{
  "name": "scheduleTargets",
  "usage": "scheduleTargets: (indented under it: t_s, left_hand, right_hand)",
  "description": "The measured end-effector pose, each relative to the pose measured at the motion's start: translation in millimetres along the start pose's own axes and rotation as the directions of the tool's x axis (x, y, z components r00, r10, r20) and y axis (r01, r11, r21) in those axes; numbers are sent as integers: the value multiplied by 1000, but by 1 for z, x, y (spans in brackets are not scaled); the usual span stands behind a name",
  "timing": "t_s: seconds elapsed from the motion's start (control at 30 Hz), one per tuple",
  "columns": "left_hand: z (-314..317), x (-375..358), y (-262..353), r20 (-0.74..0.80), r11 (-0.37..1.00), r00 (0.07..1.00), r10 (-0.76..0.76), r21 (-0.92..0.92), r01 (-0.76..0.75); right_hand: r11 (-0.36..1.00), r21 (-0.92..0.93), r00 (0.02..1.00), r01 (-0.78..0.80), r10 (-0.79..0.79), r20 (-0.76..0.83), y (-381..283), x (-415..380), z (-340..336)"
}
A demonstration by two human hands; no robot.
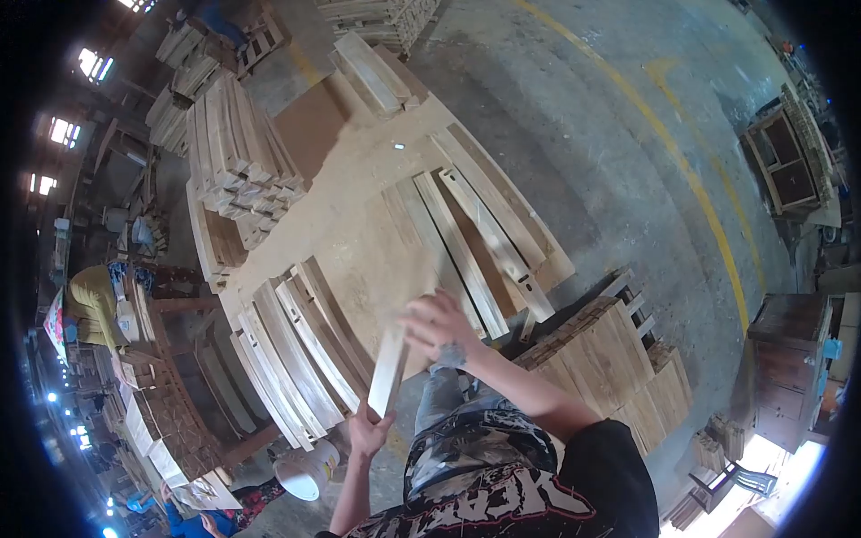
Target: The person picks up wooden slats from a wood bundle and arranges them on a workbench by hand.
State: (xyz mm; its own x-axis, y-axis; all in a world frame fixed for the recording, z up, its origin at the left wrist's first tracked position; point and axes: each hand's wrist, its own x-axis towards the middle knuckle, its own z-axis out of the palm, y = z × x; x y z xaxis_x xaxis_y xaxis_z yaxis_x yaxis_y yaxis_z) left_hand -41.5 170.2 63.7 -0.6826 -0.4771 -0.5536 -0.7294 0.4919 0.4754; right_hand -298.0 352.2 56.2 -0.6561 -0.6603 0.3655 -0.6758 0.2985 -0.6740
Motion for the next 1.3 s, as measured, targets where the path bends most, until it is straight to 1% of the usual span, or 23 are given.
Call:
scheduleTargets:
  t_s: [0.07,0.1,0.17,0.23,0.27,0.33,0.37,0.43,0.47,0.5,0.53,0.57,0.67,0.7,0.73,0.77,0.87,0.97,1.07,1.1,1.2,1.23,1.3]
  left_hand:
    - [37,4,-13,-130,961,985,-113,-267,75]
    - [49,9,-14,-116,909,980,-160,-405,100]
    - [72,24,-3,-226,835,953,-203,-548,48]
    - [95,47,-4,-328,759,918,-222,-649,-49]
    - [103,59,-6,-348,771,904,-250,-636,-32]
    - [111,79,4,-388,793,866,-314,-609,15]
    - [103,85,17,-329,781,876,-353,-619,82]
    - [108,101,7,-343,888,885,-316,-434,148]
    - [105,105,11,-349,927,889,-296,-331,178]
    - [100,106,19,-350,957,891,-290,-137,257]
    - [99,107,19,-371,966,892,-257,-109,233]
    - [100,110,18,-389,975,894,-224,-80,210]
    - [100,117,16,-447,990,884,-136,-20,142]
    - [99,119,14,-469,992,876,-111,-4,123]
    - [98,121,13,-458,992,882,-111,-1,125]
    - [97,124,11,-447,992,887,-112,3,127]
    - [100,128,7,-427,992,898,-109,10,125]
    - [105,137,1,-441,994,894,-79,30,102]
    - [108,137,1,-443,994,891,-97,-6,105]
    - [109,137,0,-439,994,892,-106,-24,106]
    - [108,138,-4,-415,993,903,-115,-60,99]
    - [109,139,-5,-423,994,899,-113,-47,103]
    - [112,140,-8,-437,993,893,-111,-20,114]
  right_hand:
    - [932,191,930,-307,336,-147,14,-10,-13]
    - [894,206,879,-397,435,-194,22,-20,-19]
    - [764,396,735,-510,626,-261,50,-63,-9]
    - [639,497,589,-587,758,-280,61,-97,-19]
    - [695,366,612,-619,719,-330,74,-119,-26]
    - [690,145,590,-709,693,-415,87,-136,-49]
    - [676,164,564,-718,704,-431,96,-142,-53]
    - [653,205,512,-729,719,-470,117,-148,-54]
    - [668,195,555,-718,719,-419,118,-145,-54]
    - [681,188,592,-708,718,-367,118,-143,-53]
    - [691,184,625,-699,715,-313,116,-143,-50]
    - [738,210,696,-641,675,-247,110,-143,-46]
    - [549,275,575,-789,818,17,102,-179,1]
    - [325,416,393,-849,915,87,98,-182,10]
    - [78,528,205,-846,961,187,88,-177,18]
    - [-175,601,25,-780,951,309,81,-171,19]
    - [-237,688,37,-687,933,358,100,-175,33]
    - [-234,777,112,-584,925,363,104,-180,15]
    - [-249,845,76,-474,944,321,119,-190,2]
    - [-275,816,36,-509,940,339,113,-186,-5]
    - [-105,689,168,-717,933,317,105,-193,3]
    - [41,663,287,-748,920,266,95,-194,10]
    - [46,636,361,-770,854,375,77,-178,15]
